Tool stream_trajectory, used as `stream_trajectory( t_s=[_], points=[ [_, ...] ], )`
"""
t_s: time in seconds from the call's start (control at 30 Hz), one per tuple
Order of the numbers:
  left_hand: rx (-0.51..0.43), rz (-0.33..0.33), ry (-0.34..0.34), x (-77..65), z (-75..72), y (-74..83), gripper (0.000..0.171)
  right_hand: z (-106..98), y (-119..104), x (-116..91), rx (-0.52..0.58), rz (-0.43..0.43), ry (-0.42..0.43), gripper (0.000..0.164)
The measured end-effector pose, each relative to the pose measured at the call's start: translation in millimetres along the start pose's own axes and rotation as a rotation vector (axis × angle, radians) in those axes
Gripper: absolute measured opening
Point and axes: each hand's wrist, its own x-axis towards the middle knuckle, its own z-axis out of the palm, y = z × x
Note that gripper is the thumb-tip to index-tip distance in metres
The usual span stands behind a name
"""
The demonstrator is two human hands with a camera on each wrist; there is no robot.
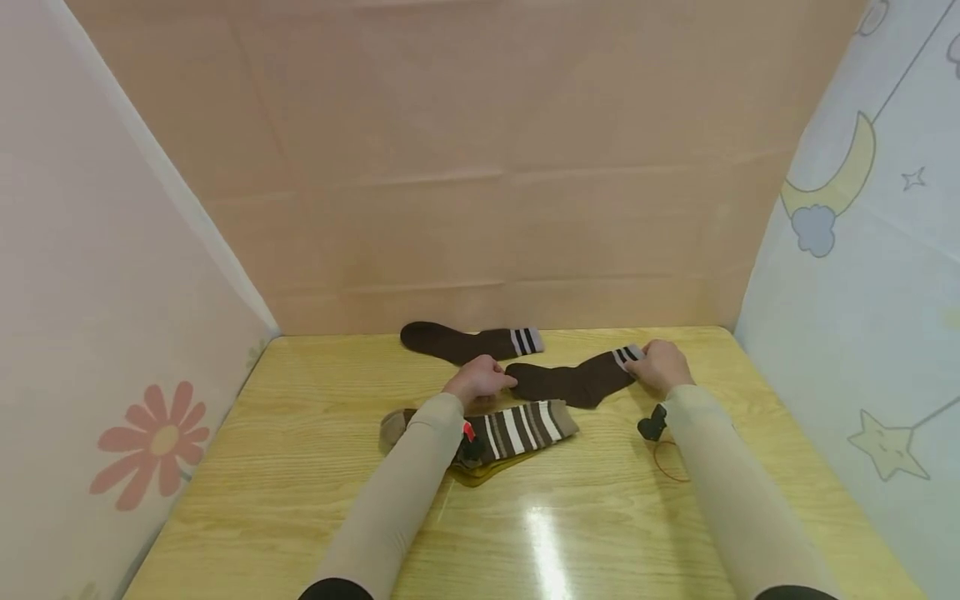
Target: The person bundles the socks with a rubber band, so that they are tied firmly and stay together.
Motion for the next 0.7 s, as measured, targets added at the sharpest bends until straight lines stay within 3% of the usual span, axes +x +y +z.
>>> stream_trajectory(
  t_s=[0.2,0.33,0.43,0.63,0.7],
  points=[
    [0.021,0.044,-0.014,-1.6,-3.7,-4.2,0.052,2.4,-1.0,6.0,0.027,0.019,-0.024,0.040],
    [-0.027,0.076,-0.013,-3.0,-4.9,-6.4,0.048,3.4,0.1,9.0,0.063,0.037,-0.025,0.032],
    [-0.067,0.104,-0.008,-3.0,-4.6,-9.2,0.045,4.9,3.4,8.9,0.090,0.035,-0.014,0.036],
    [-0.089,0.120,0.004,-3.3,-4.6,-13.9,0.017,11.5,13.5,7.6,0.140,0.002,0.012,0.039],
    [-0.116,0.108,-0.002,-3.7,-4.7,-14.9,0.016,13.5,17.7,7.8,0.160,-0.002,0.022,0.040]
  ],
)
